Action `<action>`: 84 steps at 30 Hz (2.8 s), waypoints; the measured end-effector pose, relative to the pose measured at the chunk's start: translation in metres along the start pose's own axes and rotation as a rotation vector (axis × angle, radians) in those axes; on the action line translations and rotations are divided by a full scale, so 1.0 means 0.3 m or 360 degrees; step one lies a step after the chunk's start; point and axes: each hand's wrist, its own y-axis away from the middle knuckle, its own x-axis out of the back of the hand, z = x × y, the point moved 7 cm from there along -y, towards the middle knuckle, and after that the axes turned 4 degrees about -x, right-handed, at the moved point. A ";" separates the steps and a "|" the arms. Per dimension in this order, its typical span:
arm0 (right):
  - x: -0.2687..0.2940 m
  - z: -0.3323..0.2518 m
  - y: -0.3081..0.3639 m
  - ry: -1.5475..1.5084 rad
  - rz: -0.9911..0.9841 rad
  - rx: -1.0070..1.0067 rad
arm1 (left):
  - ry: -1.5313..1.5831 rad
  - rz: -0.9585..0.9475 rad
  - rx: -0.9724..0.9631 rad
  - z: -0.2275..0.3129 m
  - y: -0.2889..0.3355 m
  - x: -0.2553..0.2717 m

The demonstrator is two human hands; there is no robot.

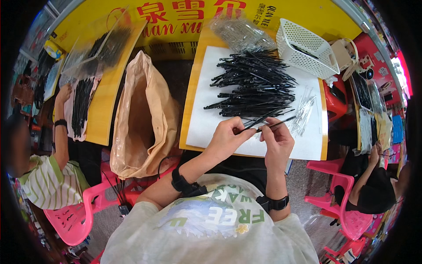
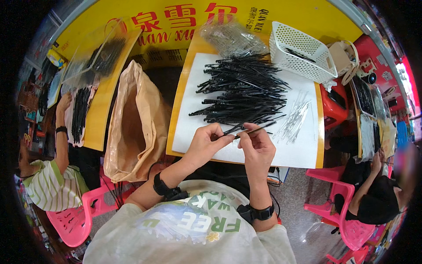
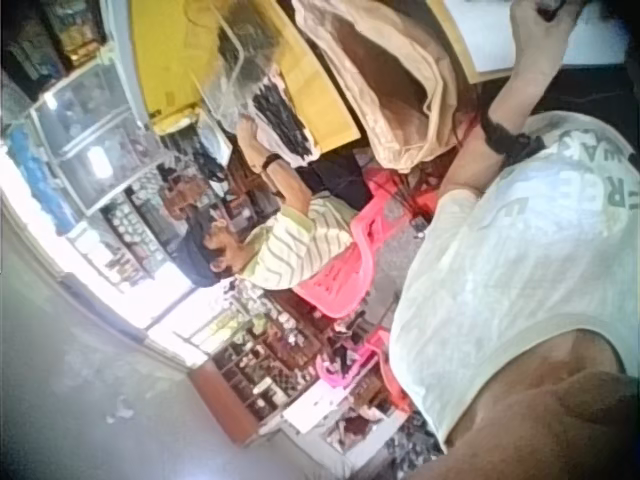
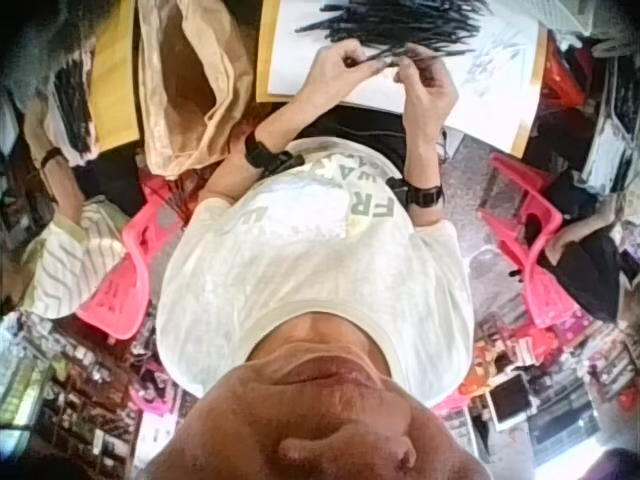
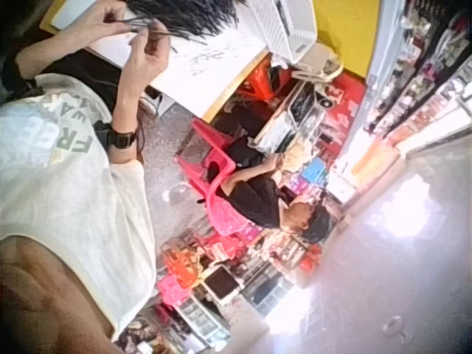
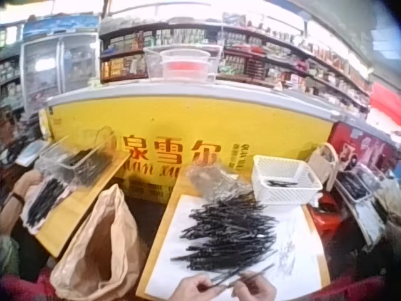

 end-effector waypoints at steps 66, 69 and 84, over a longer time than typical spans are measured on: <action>0.897 0.010 -0.232 0.1794 0.0178 -0.0573 | -0.1650 -0.0341 -0.0827 -0.028 -0.170 -0.242; 0.869 0.011 -0.202 0.1508 0.0275 -0.0506 | -0.1758 -0.0338 -0.0785 -0.054 -0.190 -0.231; 0.253 0.141 -0.111 -0.0408 -0.0258 -0.0423 | 0.0158 -0.0112 0.0468 -0.164 -0.085 0.039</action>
